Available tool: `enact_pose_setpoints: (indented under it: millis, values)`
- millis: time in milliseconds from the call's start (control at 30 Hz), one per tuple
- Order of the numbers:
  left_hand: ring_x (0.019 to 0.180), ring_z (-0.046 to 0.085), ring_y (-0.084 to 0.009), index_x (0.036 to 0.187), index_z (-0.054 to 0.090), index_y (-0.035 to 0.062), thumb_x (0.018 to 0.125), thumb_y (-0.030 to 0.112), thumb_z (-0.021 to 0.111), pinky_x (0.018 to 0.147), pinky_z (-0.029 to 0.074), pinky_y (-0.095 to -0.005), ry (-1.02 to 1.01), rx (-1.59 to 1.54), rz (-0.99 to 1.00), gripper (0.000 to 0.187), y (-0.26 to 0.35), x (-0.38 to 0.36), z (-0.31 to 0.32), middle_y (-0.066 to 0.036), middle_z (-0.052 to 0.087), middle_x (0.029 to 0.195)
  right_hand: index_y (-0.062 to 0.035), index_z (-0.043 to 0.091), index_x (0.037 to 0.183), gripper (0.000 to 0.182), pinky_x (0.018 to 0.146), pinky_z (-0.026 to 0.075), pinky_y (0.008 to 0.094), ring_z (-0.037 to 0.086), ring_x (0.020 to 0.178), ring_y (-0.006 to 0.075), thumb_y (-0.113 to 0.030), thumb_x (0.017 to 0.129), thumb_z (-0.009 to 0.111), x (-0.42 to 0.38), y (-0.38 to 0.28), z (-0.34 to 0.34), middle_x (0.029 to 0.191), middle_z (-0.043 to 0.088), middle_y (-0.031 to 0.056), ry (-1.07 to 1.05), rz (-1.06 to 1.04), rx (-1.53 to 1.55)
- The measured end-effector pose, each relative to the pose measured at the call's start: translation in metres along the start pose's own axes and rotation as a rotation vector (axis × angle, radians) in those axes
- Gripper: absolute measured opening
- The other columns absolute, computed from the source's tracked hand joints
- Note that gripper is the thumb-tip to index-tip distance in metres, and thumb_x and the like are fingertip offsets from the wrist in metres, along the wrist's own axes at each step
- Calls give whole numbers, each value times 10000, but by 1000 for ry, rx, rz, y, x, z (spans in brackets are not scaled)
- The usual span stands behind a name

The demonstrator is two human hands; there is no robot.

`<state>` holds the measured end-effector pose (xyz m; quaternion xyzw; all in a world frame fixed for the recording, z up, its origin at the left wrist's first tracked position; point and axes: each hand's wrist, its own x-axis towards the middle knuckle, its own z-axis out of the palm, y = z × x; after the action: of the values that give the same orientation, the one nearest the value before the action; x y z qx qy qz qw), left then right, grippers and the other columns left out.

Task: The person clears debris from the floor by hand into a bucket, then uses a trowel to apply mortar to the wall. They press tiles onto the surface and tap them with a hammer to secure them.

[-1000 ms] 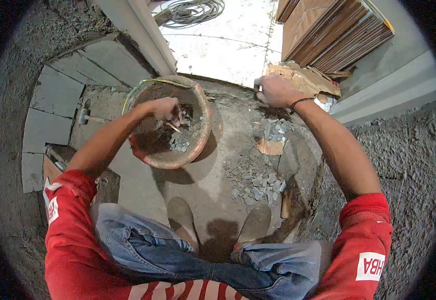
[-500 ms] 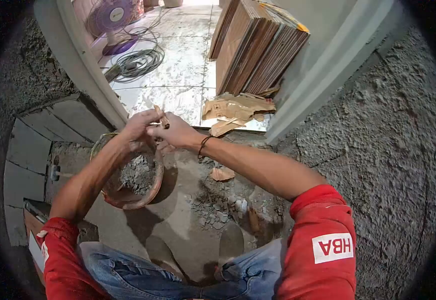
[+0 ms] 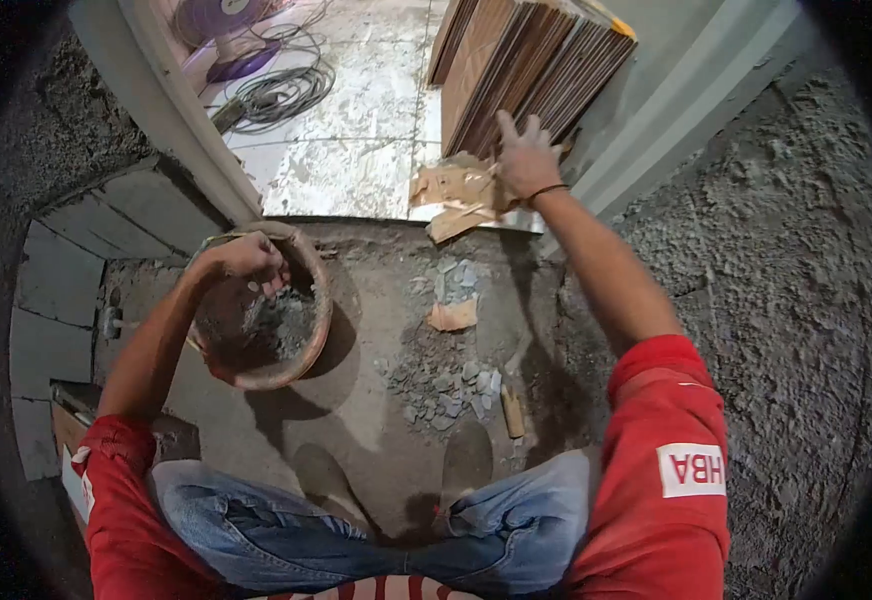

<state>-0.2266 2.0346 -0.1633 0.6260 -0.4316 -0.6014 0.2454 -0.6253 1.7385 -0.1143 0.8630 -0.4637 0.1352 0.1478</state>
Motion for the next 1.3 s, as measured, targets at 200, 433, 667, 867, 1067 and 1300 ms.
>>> enact_pose_setpoints:
  millis: [200,433,667,867,1067,1300]
  values:
    - [926,751,-385,1062,726,-13,851,225,769,813,605,-486,502,1036,-76,321,-117,34,-25,-230,754,1018,-142,635,1315,423,830,538,528,666,1016,358,-174,894,625,-34,-13,27,1107,661,170,-154,-376,190]
    - [1056,717,-428,1131,725,25,861,265,736,889,586,-518,389,1113,-334,362,-95,20,22,-254,729,1113,-182,652,1325,378,702,585,502,743,823,343,-204,958,563,-145,-81,59,879,739,171,-813,-867,12]
    - [995,735,-424,1036,733,25,868,248,715,843,600,-518,417,1065,-300,280,-132,25,36,-241,743,1060,-141,641,1275,346,668,545,524,711,735,392,-243,950,581,-189,-76,88,795,715,175,-766,-800,133]
    - [1029,727,-430,1054,722,12,897,236,691,872,592,-527,517,1013,-292,275,-110,17,44,-250,738,1081,-29,719,901,252,678,551,454,701,714,324,-268,825,694,-69,-46,50,772,699,184,-947,-554,520]
    - [1083,707,-447,1075,716,-6,932,176,623,891,583,-538,550,876,-358,249,-136,37,32,-267,725,1124,-70,665,1117,324,772,587,482,724,931,389,-202,836,758,26,22,17,955,737,187,-188,-213,-28]
    - [1046,713,-448,1073,721,7,874,192,680,886,583,-523,499,975,-251,275,-125,40,30,-277,723,1119,-47,686,994,170,755,570,484,719,851,378,-190,901,677,6,-49,-15,893,717,202,-138,-189,349]
